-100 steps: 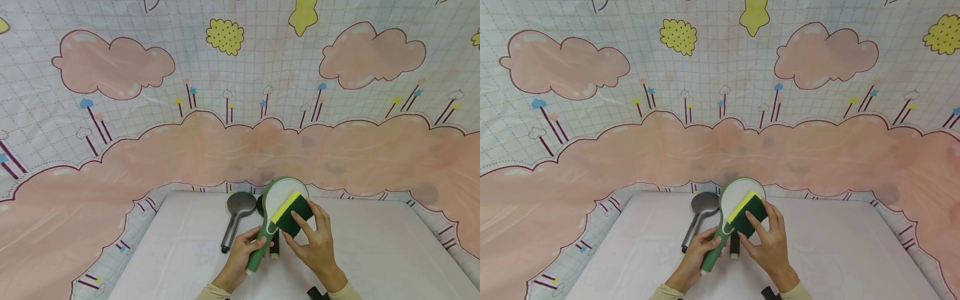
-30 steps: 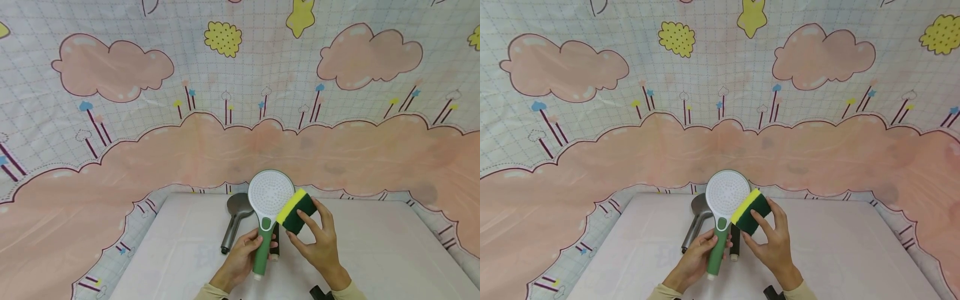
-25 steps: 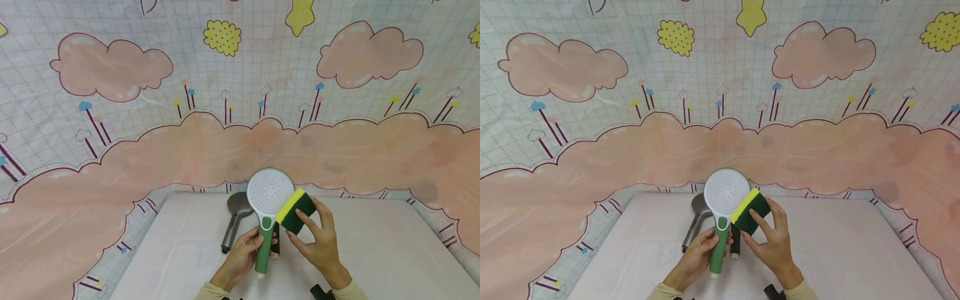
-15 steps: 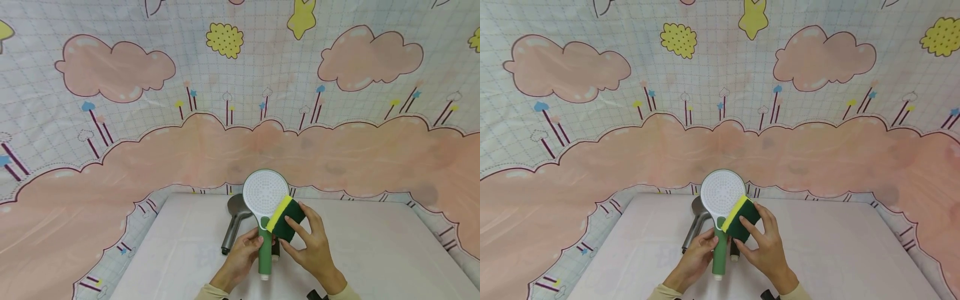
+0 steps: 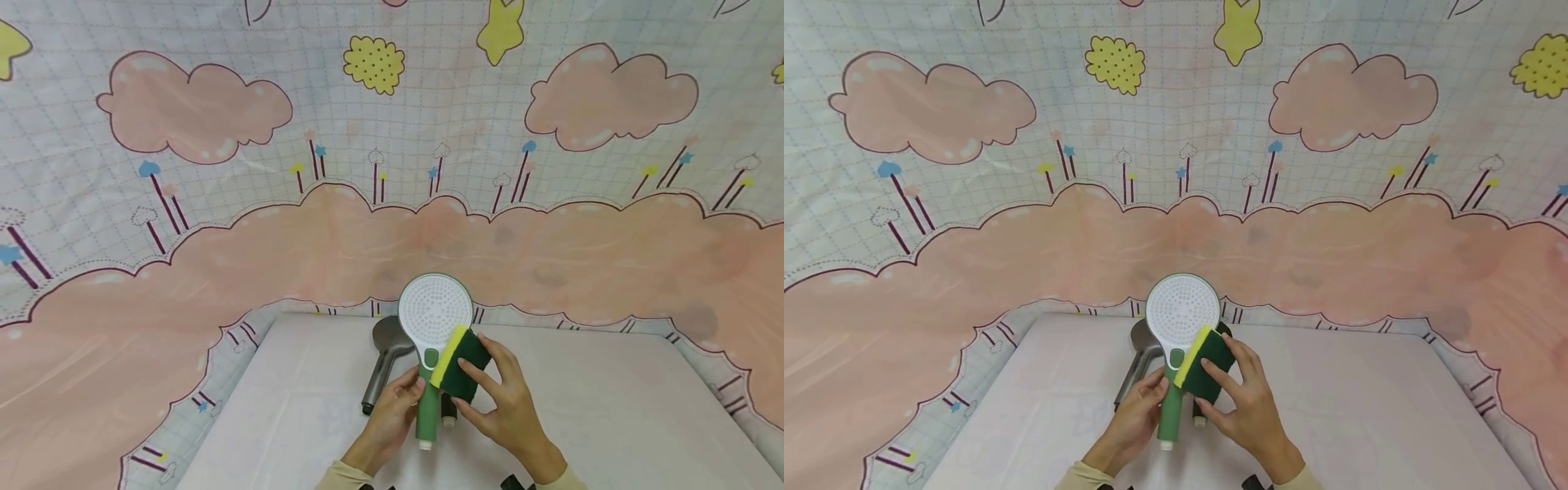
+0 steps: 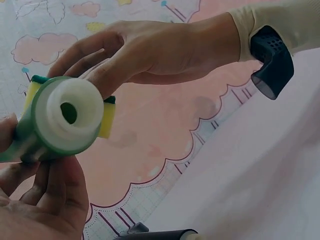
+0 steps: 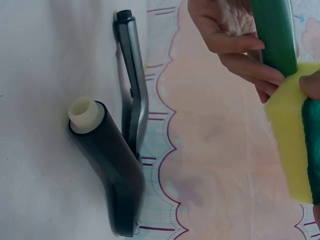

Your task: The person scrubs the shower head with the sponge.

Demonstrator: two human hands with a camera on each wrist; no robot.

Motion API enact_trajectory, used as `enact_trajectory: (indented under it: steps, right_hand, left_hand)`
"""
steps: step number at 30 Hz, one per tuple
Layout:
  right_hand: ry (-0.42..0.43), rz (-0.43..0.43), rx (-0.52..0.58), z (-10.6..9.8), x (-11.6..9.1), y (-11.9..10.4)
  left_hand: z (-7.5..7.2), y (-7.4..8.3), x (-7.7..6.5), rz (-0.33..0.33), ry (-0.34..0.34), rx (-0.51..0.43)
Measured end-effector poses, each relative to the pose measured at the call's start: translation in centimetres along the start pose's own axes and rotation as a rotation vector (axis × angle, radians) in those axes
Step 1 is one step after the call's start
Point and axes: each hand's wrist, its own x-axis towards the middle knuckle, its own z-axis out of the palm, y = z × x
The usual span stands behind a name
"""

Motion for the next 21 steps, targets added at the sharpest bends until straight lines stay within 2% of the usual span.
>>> enact_trajectory:
  steps: [5, 21]
  right_hand:
    - [-0.044, -0.022, 0.033, 0.09, -0.13, 0.06]
    - [-0.139, -0.057, 0.061, -0.09, 0.22, -0.08]
  left_hand:
    - [-0.22, -0.12, 0.12, -0.007, 0.031, 0.018]
    - [-0.32, 0.06, 0.21, -0.018, 0.05, 0.005]
